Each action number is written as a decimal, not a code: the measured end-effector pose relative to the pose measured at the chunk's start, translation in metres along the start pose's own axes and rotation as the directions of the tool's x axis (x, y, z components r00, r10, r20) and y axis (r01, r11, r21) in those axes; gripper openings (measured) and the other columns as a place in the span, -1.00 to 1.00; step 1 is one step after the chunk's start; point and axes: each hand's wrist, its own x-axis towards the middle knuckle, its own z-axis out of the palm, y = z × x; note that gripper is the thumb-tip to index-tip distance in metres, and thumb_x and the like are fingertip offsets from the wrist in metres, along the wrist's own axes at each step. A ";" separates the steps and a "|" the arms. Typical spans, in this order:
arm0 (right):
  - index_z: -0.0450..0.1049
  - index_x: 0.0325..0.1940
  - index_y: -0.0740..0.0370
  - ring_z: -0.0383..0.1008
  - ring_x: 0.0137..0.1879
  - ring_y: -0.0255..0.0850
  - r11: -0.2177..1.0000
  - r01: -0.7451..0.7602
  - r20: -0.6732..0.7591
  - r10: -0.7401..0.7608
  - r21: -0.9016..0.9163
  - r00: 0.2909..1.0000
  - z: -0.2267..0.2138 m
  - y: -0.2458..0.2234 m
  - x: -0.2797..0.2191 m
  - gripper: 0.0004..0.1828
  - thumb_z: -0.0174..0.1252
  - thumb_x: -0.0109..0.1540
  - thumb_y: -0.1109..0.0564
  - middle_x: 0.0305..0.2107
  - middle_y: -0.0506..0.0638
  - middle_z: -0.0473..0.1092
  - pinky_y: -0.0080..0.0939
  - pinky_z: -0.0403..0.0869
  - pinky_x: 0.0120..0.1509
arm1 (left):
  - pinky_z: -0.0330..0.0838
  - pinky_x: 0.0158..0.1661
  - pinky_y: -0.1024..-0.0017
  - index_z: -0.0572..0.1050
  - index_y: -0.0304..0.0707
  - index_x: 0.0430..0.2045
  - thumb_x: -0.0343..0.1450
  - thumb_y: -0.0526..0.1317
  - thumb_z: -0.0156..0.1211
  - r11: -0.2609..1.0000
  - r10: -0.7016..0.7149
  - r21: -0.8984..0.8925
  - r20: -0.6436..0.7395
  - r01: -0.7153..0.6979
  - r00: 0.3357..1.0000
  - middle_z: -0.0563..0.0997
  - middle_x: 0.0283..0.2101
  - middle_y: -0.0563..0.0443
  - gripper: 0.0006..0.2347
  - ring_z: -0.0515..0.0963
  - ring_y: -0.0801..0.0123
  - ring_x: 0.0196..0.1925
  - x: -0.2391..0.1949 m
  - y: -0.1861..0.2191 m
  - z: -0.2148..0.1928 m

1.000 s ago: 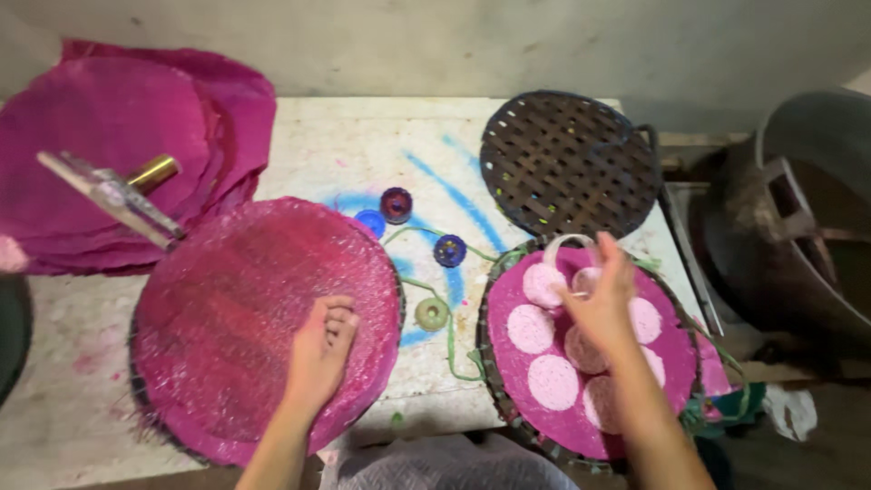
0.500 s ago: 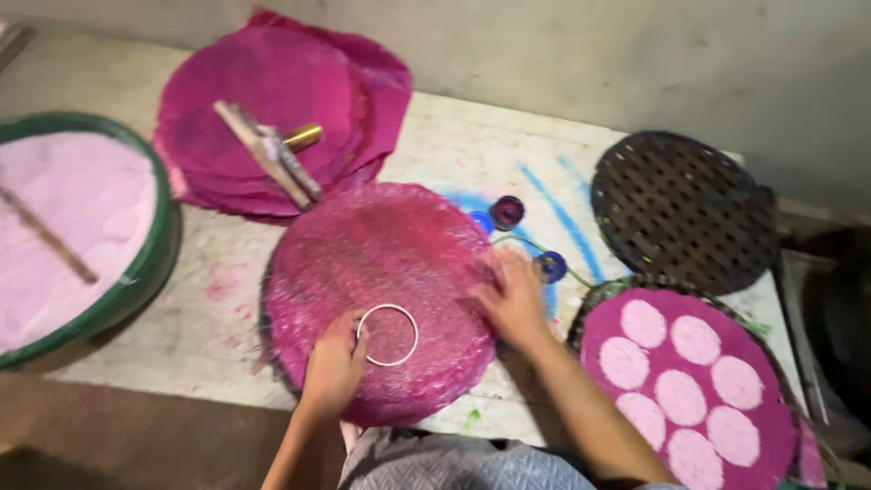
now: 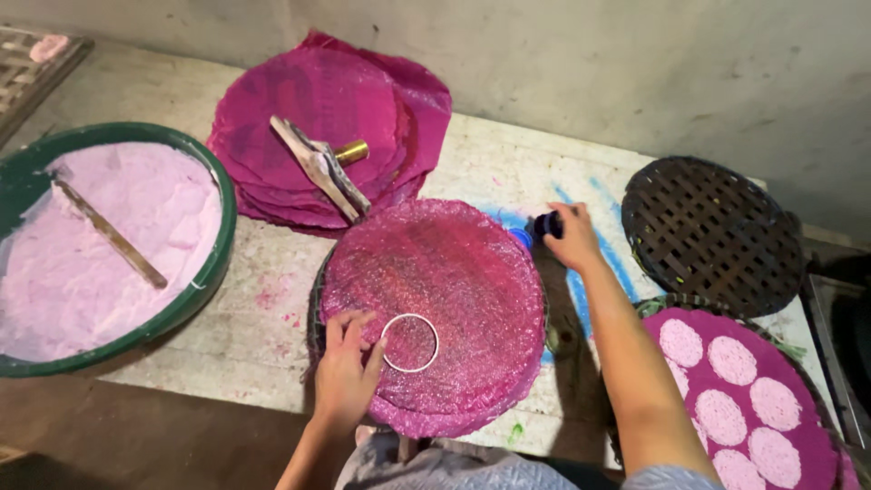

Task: The person prepares rice cakes by repeatedly pressing a pink dough-like substance with a wooden tool and arranging them on woven trays.

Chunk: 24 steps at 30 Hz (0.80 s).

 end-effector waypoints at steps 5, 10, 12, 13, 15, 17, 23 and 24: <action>0.40 0.17 -0.02 0.44 0.06 0.28 0.978 -0.146 0.283 0.184 -0.152 0.941 0.012 -0.011 0.031 -0.37 0.44 0.04 -0.01 0.02 0.25 0.35 0.18 0.45 0.12 | 0.55 -0.23 0.30 0.50 -0.16 0.03 0.38 -0.20 0.25 0.996 0.085 -0.016 -0.013 -0.086 0.996 0.43 0.12 -0.08 -0.68 0.63 0.25 -0.23 0.002 0.016 0.000; 0.38 0.09 0.03 0.46 0.06 0.22 0.971 -0.174 0.274 0.214 -0.165 0.937 -0.005 -0.021 0.019 -0.24 0.55 -0.11 -0.08 -0.04 0.21 0.38 0.14 0.47 0.10 | 0.56 -0.20 0.37 0.51 -0.17 -0.03 0.37 -0.26 0.27 0.976 0.179 -0.145 0.091 -0.165 0.980 0.47 0.11 -0.06 -0.72 0.63 0.31 -0.26 0.013 0.047 0.015; 0.37 0.09 0.05 0.46 0.04 0.22 0.974 -0.196 0.219 0.218 -0.117 0.951 -0.017 -0.026 0.010 -0.24 0.55 -0.10 -0.09 -0.05 0.21 0.38 0.14 0.48 0.09 | 0.55 -0.22 0.36 0.52 -0.14 -0.04 0.37 -0.27 0.25 0.977 0.177 -0.154 0.214 -0.146 0.961 0.46 0.12 -0.04 -0.73 0.65 0.33 -0.31 0.020 0.062 0.032; 0.37 0.09 0.05 0.46 0.03 0.22 0.978 -0.196 0.173 0.207 -0.078 0.963 -0.026 -0.029 0.004 -0.26 0.54 -0.09 -0.08 -0.05 0.21 0.38 0.13 0.48 0.09 | 0.55 -0.23 0.36 0.52 -0.13 -0.04 0.37 -0.27 0.24 0.977 0.181 -0.158 0.280 -0.141 0.943 0.45 0.13 -0.04 -0.73 0.65 0.34 -0.33 0.025 0.070 0.044; 0.38 0.10 0.07 0.47 0.03 0.19 0.985 -0.174 0.084 0.174 -0.003 0.981 -0.049 -0.035 -0.010 -0.28 0.53 -0.05 -0.05 -0.06 0.19 0.39 0.11 0.48 0.07 | 0.55 -0.16 0.35 0.51 -0.16 -0.02 0.39 -0.29 0.26 0.924 0.354 -0.258 0.298 -0.283 0.886 0.46 0.11 -0.11 -0.73 0.64 0.28 -0.25 0.035 0.085 0.072; 0.38 0.13 0.09 0.48 0.03 0.12 0.989 -0.133 -0.006 0.134 0.063 0.991 -0.084 -0.041 -0.030 -0.30 0.53 -0.01 -0.02 -0.07 0.15 0.42 0.06 0.49 0.06 | 0.56 -0.11 0.33 0.47 -0.18 0.04 0.41 -0.29 0.27 0.861 0.476 -0.359 0.324 -0.359 0.818 0.46 0.10 -0.16 -0.69 0.62 0.23 -0.16 0.046 0.100 0.108; 0.42 0.09 0.10 0.54 -0.08 -0.28 0.921 -0.157 0.161 0.106 0.358 0.981 -0.196 -0.050 -0.117 -0.31 0.53 -0.07 0.04 -0.20 -0.01 0.53 -0.23 0.51 0.04 | 0.52 0.05 0.17 0.17 0.04 0.29 0.46 -0.05 0.08 0.664 0.262 -0.547 0.809 0.510 0.526 0.37 0.27 -0.02 -0.53 0.58 0.19 0.10 0.083 0.167 0.249; 0.42 0.09 0.10 0.53 -0.07 -0.28 0.910 -0.182 0.162 0.129 0.372 0.978 -0.206 -0.047 -0.133 -0.31 0.53 -0.07 0.07 -0.18 -0.03 0.52 -0.23 0.51 0.02 | 0.52 0.05 0.12 0.17 0.12 0.30 0.46 0.01 0.02 0.594 0.204 -0.428 0.899 0.681 0.386 0.37 0.25 0.01 -0.52 0.56 0.19 0.09 0.082 0.175 0.271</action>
